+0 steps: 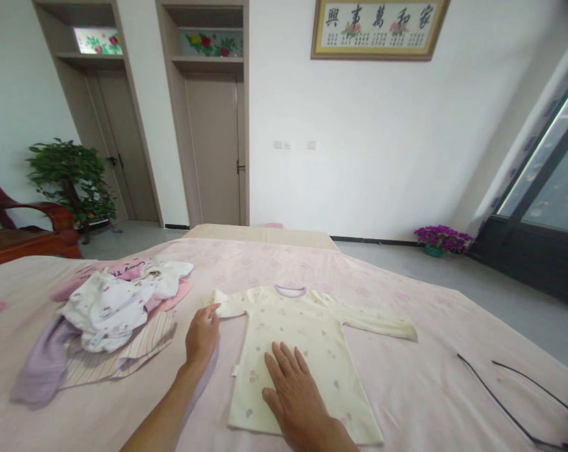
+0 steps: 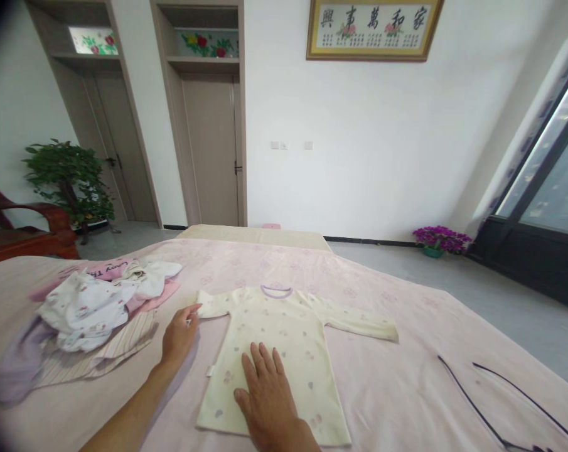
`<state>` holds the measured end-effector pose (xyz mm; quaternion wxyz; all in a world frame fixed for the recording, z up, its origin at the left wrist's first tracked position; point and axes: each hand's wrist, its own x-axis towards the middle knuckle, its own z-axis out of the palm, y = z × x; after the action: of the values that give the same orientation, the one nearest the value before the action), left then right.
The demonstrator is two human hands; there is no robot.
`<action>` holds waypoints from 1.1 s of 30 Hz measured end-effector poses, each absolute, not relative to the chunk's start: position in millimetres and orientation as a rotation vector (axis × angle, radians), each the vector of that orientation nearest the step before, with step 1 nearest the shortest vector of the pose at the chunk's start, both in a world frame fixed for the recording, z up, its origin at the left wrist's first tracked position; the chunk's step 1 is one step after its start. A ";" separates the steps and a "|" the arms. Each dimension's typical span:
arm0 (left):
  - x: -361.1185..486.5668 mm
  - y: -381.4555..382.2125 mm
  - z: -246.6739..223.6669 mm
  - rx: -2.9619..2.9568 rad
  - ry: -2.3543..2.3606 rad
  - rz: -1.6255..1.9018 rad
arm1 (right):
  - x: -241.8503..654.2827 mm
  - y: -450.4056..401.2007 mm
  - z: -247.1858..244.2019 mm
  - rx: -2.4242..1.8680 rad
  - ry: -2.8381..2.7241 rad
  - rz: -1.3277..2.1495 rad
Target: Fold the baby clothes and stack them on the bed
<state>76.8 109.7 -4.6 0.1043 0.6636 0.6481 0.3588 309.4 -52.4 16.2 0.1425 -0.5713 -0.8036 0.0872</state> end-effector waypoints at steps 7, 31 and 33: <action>51.8 163.9 8.3 1.721 2.227 0.642 | 308.5 -53.6 12.7 -1.618 -2.236 0.322; 90.2 10.8 43.6 2.301 1.659 0.254 | 306.9 108.9 88.3 -1.203 -0.679 1.199; 90.4 0.4 38.8 2.313 1.666 0.153 | 314.5 118.1 104.0 -1.186 -0.726 1.188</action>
<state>90.4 0.4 38.8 0.1428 0.8019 0.5777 0.0530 314.5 118.1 104.0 0.6102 -0.5137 -0.3143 0.5147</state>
